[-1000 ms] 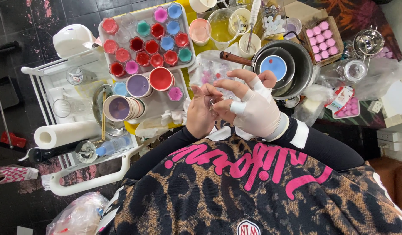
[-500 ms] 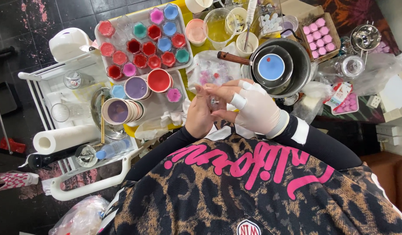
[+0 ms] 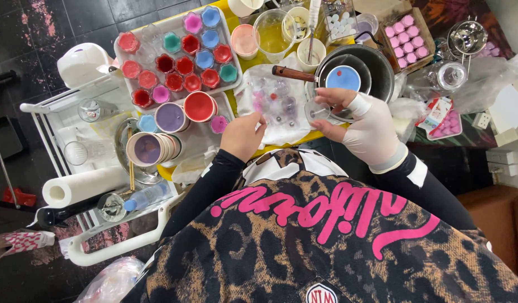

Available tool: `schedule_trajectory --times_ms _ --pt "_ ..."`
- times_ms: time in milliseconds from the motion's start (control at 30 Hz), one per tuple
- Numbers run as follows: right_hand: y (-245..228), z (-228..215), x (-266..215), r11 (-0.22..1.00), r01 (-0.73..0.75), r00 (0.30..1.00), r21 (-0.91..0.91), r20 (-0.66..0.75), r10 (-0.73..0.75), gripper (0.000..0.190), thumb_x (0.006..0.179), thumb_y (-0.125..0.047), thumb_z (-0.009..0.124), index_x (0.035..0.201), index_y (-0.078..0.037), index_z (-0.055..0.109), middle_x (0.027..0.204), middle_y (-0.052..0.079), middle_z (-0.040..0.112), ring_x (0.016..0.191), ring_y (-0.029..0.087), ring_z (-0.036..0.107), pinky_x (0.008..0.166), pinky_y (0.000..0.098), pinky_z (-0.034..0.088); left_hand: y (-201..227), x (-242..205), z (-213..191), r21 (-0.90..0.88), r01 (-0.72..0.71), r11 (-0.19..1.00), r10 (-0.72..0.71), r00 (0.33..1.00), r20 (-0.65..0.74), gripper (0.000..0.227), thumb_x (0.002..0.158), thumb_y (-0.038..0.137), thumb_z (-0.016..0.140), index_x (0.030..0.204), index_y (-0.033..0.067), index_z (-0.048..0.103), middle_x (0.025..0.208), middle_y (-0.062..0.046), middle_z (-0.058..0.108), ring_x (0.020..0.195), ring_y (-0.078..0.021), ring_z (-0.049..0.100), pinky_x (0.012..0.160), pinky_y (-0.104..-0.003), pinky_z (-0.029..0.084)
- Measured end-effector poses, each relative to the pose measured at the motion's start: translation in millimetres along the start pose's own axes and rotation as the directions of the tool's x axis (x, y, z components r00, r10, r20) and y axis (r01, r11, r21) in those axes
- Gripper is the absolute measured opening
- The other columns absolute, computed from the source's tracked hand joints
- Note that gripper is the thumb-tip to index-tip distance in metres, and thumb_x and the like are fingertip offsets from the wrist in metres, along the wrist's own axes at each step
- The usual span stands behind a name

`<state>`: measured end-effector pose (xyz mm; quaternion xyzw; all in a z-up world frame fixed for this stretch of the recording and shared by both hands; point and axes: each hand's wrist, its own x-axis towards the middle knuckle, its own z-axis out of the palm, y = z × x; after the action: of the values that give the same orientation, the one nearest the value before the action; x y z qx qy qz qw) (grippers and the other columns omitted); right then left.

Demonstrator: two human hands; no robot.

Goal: Preparing and arranging small colored wax shapes for candle decoration.

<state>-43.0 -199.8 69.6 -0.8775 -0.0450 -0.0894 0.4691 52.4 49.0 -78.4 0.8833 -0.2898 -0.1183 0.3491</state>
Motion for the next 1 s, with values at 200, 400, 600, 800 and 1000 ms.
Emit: schedule_trajectory --times_ms 200,400,600,800,1000 --pt "11.2 4.2 -11.3 0.997 -0.064 0.998 0.039 0.017 0.063 0.049 0.087 -0.011 0.084 0.131 -0.003 0.066 0.117 0.007 0.075 0.1 0.012 0.069 0.09 0.0267 0.054 -18.6 1.9 24.3 0.161 0.032 0.986 -0.064 0.979 0.193 0.008 0.088 0.017 0.068 0.09 0.0102 0.07 0.086 -0.012 0.072 0.089 -0.0342 0.068 0.078 -0.049 0.052" --pt "21.2 5.4 -13.1 0.996 -0.083 0.996 0.033 0.046 0.082 0.046 0.087 -0.013 0.084 0.129 -0.003 0.067 0.117 0.006 0.075 0.1 0.013 0.069 0.09 0.0279 0.055 -16.4 0.1 27.9 0.178 -0.008 0.984 -0.035 0.971 0.235 0.014 0.09 0.02 0.068 0.102 0.0132 0.073 0.09 -0.011 0.073 0.091 -0.0337 0.069 0.075 -0.048 0.052" --pt "26.9 7.7 -11.5 0.995 -0.09 0.993 0.047 0.075 0.086 0.043 0.088 -0.015 0.083 0.127 -0.004 0.068 0.115 0.007 0.075 0.099 0.014 0.07 0.089 0.0284 0.055 -12.6 3.5 36.0 0.268 0.066 0.961 -0.127 0.967 0.219 0.022 0.084 0.027 0.074 0.098 0.0091 0.073 0.09 -0.014 0.073 0.09 -0.0359 0.068 0.075 -0.049 0.053" --pt "24.6 10.8 -6.3 0.995 -0.082 0.99 0.049 0.122 0.075 0.042 0.088 -0.018 0.083 0.124 -0.004 0.068 0.115 0.008 0.075 0.096 0.016 0.071 0.086 0.0294 0.056 -15.9 -0.5 44.5 0.322 0.127 0.938 -0.202 0.957 0.21 0.028 0.088 0.034 0.072 0.088 0.0057 0.071 0.088 -0.017 0.072 0.089 -0.0385 0.068 0.077 -0.051 0.053" --pt "22.9 17.9 -1.8 0.998 -0.044 0.984 0.047 0.176 0.036 0.041 0.088 -0.019 0.082 0.125 -0.006 0.069 0.114 0.01 0.074 0.095 0.019 0.072 0.084 0.0306 0.057 -16.2 -4.7 47.2 0.302 0.135 0.944 -0.202 0.959 0.2 0.024 0.09 0.03 0.069 0.088 0.0061 0.07 0.087 -0.016 0.071 0.087 -0.0379 0.069 0.076 -0.051 0.053"
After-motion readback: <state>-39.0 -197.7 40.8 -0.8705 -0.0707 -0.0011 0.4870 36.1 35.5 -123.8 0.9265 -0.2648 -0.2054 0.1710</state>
